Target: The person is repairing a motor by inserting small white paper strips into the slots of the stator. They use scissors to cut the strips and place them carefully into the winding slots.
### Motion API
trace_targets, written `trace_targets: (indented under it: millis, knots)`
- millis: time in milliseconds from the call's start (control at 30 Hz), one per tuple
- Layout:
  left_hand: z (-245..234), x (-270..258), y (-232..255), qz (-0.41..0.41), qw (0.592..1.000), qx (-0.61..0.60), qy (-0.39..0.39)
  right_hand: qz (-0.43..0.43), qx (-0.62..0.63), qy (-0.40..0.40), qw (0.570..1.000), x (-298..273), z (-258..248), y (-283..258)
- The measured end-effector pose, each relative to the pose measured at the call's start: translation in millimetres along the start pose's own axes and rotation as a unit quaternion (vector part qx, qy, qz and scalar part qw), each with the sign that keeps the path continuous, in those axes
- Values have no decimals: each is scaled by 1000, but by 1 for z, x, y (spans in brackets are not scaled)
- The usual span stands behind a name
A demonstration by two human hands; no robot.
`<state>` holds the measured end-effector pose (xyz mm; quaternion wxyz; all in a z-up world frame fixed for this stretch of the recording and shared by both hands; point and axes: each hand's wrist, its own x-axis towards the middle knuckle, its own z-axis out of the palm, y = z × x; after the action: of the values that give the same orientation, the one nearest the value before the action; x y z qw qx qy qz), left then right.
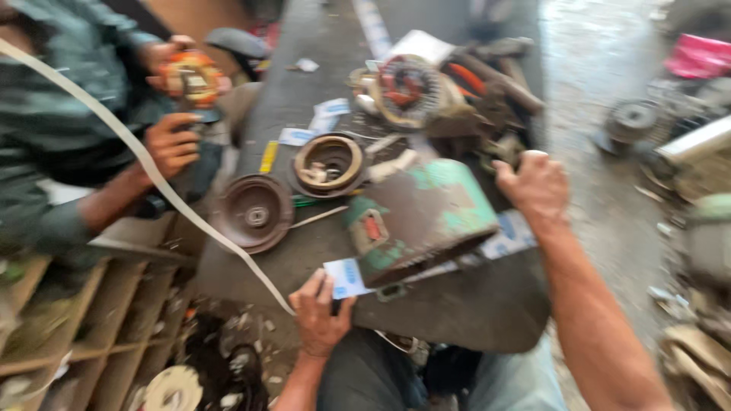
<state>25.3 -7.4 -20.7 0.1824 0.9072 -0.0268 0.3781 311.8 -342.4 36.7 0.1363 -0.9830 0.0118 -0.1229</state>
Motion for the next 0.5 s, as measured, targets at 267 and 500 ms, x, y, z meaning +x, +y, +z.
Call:
trace_targets:
  millis: [267, 500]
  knots:
    - [-16, 24, 15, 0, 1000, -29, 13, 74, -13, -140, 987, 24, -12, 5]
    - [-38, 122, 3, -16, 996, -52, 71, -52, 147, 79, 985, -120, -26, 19]
